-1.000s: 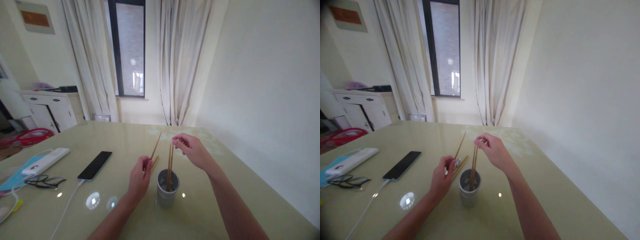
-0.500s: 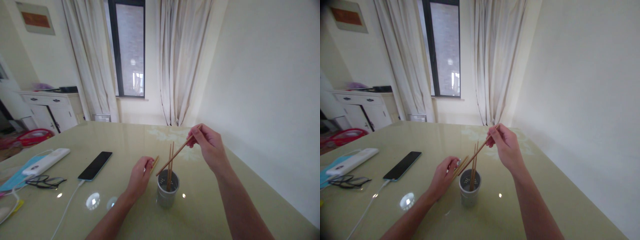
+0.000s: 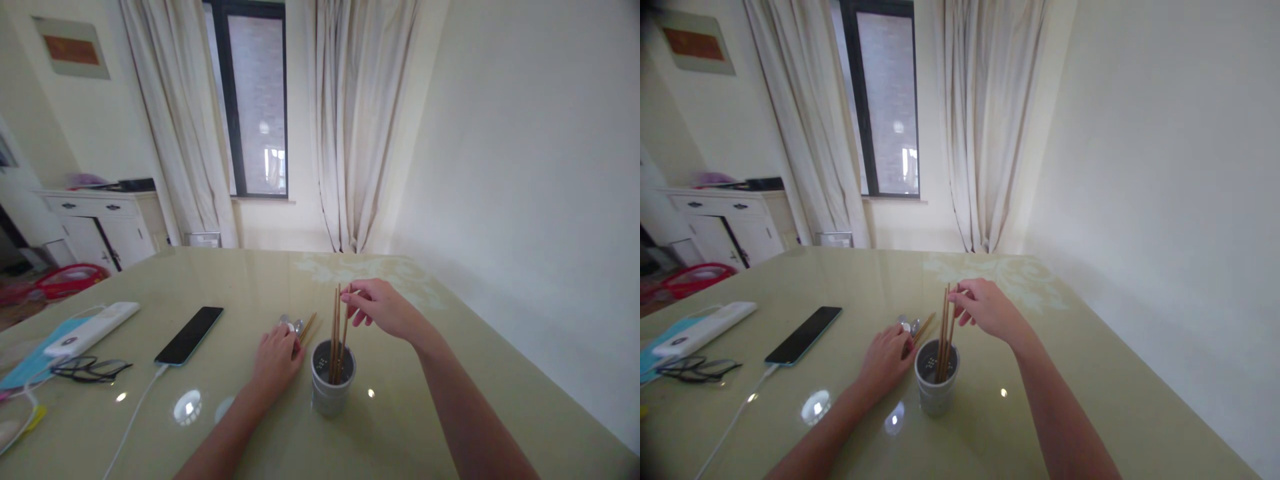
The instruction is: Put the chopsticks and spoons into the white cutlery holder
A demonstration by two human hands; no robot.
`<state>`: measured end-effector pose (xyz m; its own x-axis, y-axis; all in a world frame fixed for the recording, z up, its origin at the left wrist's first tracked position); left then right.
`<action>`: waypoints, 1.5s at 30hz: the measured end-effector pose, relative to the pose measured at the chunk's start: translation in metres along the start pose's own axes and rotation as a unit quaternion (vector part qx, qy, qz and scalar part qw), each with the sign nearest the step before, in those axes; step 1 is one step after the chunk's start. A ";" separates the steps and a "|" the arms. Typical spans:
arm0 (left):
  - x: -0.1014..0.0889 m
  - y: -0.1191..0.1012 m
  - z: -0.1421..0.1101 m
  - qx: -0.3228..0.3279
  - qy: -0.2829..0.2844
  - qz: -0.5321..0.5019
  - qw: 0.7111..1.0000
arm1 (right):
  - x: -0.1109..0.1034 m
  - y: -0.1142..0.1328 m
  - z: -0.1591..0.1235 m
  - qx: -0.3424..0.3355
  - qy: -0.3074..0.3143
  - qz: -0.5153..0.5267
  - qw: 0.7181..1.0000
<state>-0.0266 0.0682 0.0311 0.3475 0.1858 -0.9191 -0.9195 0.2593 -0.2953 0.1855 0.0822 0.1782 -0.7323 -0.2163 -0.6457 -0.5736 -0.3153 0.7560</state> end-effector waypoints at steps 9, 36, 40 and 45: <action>-0.017 0.007 0.007 -0.013 -0.100 -0.188 0.977 | -0.020 0.008 -0.003 -0.051 -0.150 -0.113 0.981; -0.053 -0.025 -0.026 0.076 -0.267 -0.475 0.835 | 0.008 0.057 -0.028 -0.195 -0.005 0.104 0.975; -0.053 -0.019 -0.015 0.022 -0.232 -0.448 0.863 | -0.024 0.048 -0.027 -0.182 -0.182 0.156 0.954; -0.030 -0.009 0.002 -0.012 -0.135 -0.157 0.978 | -0.058 0.034 -0.034 -0.149 -0.287 0.133 0.937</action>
<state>-0.0285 0.0623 0.0614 0.6463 0.3442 -0.6810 -0.7626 0.3214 -0.5614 0.2208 0.0527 0.2378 -0.9608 0.1813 -0.2098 -0.2768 -0.5831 0.7638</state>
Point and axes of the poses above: each hand's wrist, its own z-axis towards the middle knuckle, its own x-axis out of the palm, y = z × x, the point moved 6 cm from there along z, towards the middle knuckle, and after that the axes turned 5 degrees about -z, right-handed, at the moved point
